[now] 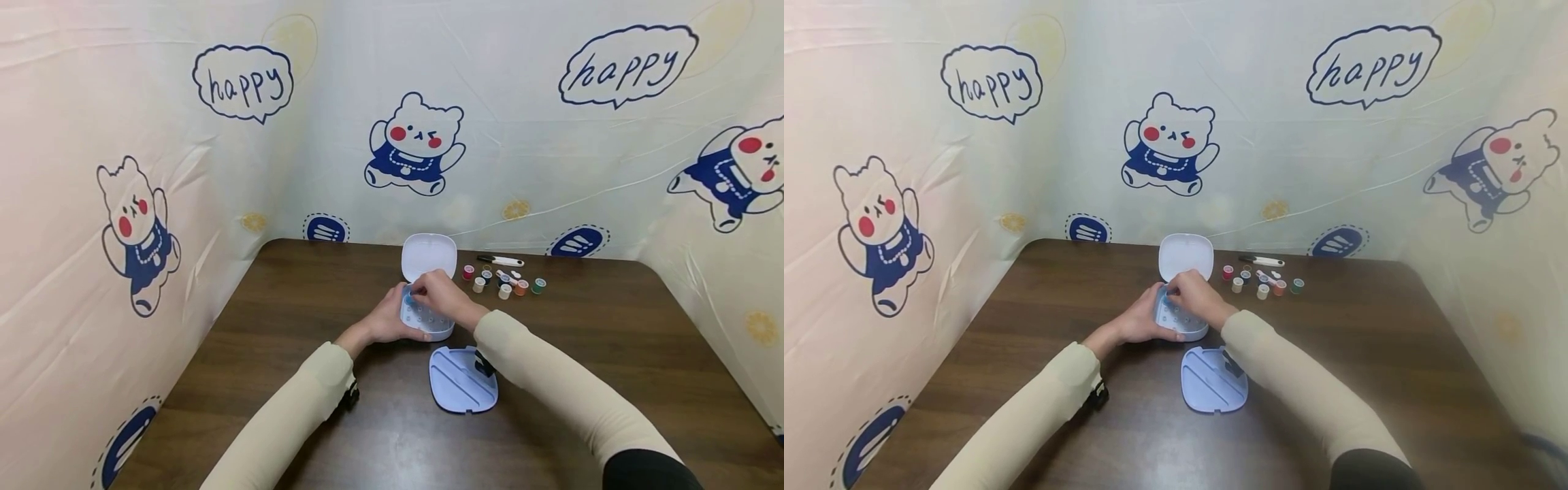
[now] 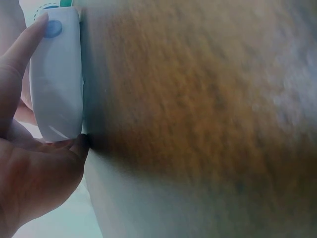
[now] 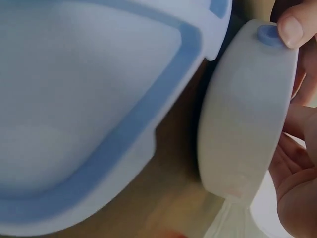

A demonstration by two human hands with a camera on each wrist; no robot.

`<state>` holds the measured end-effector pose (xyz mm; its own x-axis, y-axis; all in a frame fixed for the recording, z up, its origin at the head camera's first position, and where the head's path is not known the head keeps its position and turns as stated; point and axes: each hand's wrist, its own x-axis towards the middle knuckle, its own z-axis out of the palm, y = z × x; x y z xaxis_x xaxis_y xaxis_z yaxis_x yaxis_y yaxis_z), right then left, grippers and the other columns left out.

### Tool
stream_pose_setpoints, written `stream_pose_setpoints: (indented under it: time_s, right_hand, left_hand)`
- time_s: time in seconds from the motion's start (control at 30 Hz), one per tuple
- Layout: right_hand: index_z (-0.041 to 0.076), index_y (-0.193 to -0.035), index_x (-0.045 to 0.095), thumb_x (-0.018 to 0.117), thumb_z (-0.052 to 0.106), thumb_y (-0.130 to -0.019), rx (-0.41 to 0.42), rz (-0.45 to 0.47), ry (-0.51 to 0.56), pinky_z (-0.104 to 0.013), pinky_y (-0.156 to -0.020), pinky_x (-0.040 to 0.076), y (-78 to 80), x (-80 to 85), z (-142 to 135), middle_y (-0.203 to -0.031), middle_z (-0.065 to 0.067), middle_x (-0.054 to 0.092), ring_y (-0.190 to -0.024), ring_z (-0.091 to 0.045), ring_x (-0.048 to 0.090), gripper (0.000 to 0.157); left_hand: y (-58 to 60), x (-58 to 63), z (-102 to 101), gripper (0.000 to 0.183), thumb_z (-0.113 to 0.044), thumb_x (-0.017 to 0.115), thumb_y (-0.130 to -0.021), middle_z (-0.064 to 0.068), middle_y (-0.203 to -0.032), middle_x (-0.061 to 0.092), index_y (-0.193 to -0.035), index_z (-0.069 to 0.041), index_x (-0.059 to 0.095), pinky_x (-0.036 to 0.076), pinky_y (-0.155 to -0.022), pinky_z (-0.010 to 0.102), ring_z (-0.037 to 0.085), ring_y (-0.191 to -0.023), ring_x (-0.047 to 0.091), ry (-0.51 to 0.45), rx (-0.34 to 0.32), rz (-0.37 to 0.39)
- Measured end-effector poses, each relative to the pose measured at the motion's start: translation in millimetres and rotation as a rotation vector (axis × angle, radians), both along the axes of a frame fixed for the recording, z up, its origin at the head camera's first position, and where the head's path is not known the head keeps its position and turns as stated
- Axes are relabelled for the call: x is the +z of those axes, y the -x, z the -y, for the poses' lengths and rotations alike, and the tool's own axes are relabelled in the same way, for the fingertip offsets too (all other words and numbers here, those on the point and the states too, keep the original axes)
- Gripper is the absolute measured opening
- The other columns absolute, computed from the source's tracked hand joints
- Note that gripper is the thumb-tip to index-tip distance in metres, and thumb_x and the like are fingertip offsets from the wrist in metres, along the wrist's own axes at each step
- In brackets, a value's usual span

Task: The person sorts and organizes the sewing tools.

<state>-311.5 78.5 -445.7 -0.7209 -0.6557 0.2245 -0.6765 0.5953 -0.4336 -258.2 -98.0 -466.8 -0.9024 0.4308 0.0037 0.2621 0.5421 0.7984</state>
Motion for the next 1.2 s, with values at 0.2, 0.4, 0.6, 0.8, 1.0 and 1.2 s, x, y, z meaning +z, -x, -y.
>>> stream_pose_setpoints:
  time_s: [0.2,0.4,0.6,0.8,1.0,1.2]
  right_hand:
    - [-0.001,-0.101,0.08,0.076,0.001,-0.091,-0.033,0.045,-0.014,-0.037,-0.082,0.059,-5.2,6.4,3.5,-0.095,-0.012,0.077,-0.085,-0.021,0.071,0.012]
    - [-0.002,-0.098,0.08,0.075,-0.001,-0.09,-0.025,0.019,-0.04,-0.035,-0.077,0.058,-8.7,8.1,7.0,-0.091,-0.012,0.077,-0.08,-0.019,0.069,0.009]
    - [0.0,-0.094,0.08,0.074,-0.001,-0.09,-0.035,-0.039,-0.081,-0.036,-0.074,0.056,-10.8,9.9,9.1,-0.088,-0.01,0.076,-0.078,-0.019,0.066,0.007]
    - [0.0,-0.096,0.08,0.075,0.0,-0.09,-0.063,-0.065,-0.109,-0.039,-0.079,0.057,-13.2,11.1,13.9,-0.091,-0.012,0.077,-0.085,-0.024,0.07,0.008]
    - [0.002,-0.096,0.08,0.074,0.003,-0.092,-0.09,-0.103,-0.161,-0.042,-0.078,0.057,-14.8,11.8,17.2,-0.09,-0.011,0.076,-0.086,-0.025,0.07,0.007]
    - [0.003,-0.1,0.079,0.074,0.003,-0.092,-0.071,-0.108,-0.162,-0.042,-0.079,0.057,-16.0,13.1,15.5,-0.095,-0.012,0.076,-0.089,-0.027,0.071,0.01]
  left_hand:
    - [-1.0,0.3,-1.1,0.107,-0.034,0.096,-0.069,0.014,-0.138,0.044,-0.15,-0.007,0.031,0.041,-0.106,0.044,0.031,-0.126,0.046,-0.015,-0.001,-0.011]
    - [-1.4,-2.0,-1.1,0.107,-0.033,0.096,-0.069,0.014,-0.139,0.044,-0.15,-0.007,0.031,0.041,-0.106,0.044,0.03,-0.126,0.046,-0.008,0.001,-0.009]
    - [1.0,-3.4,-0.8,0.106,-0.032,0.096,-0.069,0.014,-0.139,0.045,-0.15,-0.006,0.032,0.041,-0.106,0.043,0.031,-0.127,0.047,-0.013,-0.009,-0.032]
    - [1.0,-0.5,-1.1,0.106,-0.032,0.096,-0.069,0.014,-0.138,0.046,-0.149,-0.006,0.032,0.041,-0.106,0.042,0.031,-0.126,0.047,-0.004,-0.006,-0.034]
    - [1.0,1.6,-1.6,0.106,-0.034,0.096,-0.069,0.016,-0.139,0.045,-0.149,-0.005,0.032,0.041,-0.106,0.041,0.031,-0.126,0.048,0.018,0.002,-0.024]
    - [1.0,1.9,-0.9,0.11,-0.033,0.096,-0.069,0.016,-0.141,0.044,-0.151,-0.005,0.029,0.041,-0.107,0.042,0.03,-0.127,0.047,0.018,0.004,-0.02]
